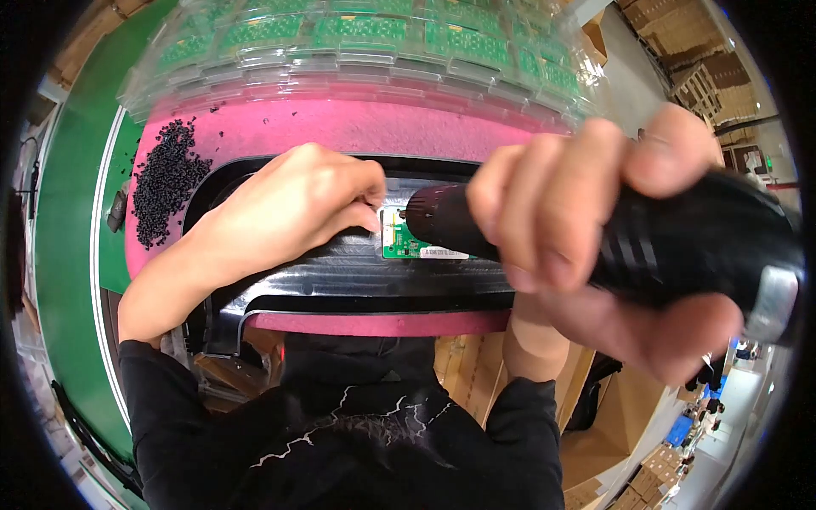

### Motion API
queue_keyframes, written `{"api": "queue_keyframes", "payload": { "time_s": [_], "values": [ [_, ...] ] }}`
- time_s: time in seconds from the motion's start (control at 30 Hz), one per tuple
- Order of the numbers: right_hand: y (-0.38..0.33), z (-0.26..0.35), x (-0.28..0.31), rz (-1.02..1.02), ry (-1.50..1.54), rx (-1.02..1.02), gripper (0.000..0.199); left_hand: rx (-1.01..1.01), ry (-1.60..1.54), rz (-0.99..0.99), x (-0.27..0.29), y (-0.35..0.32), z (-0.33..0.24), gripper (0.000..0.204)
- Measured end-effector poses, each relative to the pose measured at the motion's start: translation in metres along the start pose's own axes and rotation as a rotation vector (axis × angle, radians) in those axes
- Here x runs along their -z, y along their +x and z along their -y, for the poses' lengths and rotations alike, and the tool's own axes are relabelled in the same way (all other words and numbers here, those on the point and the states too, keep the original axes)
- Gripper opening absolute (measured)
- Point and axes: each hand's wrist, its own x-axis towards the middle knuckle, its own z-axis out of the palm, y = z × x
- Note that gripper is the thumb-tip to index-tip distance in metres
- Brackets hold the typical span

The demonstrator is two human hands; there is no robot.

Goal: Assembling circuit boards into plastic housings using an electric screwdriver and screws.

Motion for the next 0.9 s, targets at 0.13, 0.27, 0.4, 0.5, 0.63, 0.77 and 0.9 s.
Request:
{"api": "queue_keyframes", "payload": {
  "time_s": [0.13,0.27,0.4,0.5,0.63,0.77,0.9],
  "values": [
    [-0.007,-0.026,0.010,0.048,-0.036,-0.023,0.056,0.099,-0.005,-0.060,-0.001,-0.005,0.004,0.013],
    [-0.010,-0.026,-0.001,-0.163,-0.138,-0.148,0.058,0.078,-0.014,-0.071,-0.002,-0.006,0.003,0.016],
    [-0.012,-0.032,-0.002,-0.161,-0.128,-0.140,0.057,0.158,0.048,0.019,0.003,-0.003,-0.003,0.019],
    [-0.012,-0.035,-0.004,-0.179,-0.141,-0.164,0.057,0.189,0.061,0.032,0.002,-0.003,-0.004,0.019],
    [-0.012,-0.037,-0.005,-0.186,-0.154,-0.179,0.056,0.162,0.066,-0.004,-0.001,-0.005,0.001,0.017],
    [-0.013,-0.032,-0.004,-0.183,-0.148,-0.200,0.055,0.170,0.017,0.016,0.000,-0.006,-0.001,0.016],
    [-0.012,-0.035,-0.006,-0.197,-0.151,-0.095,0.055,0.167,0.045,0.038,0.000,-0.006,-0.001,0.014]
  ]
}}
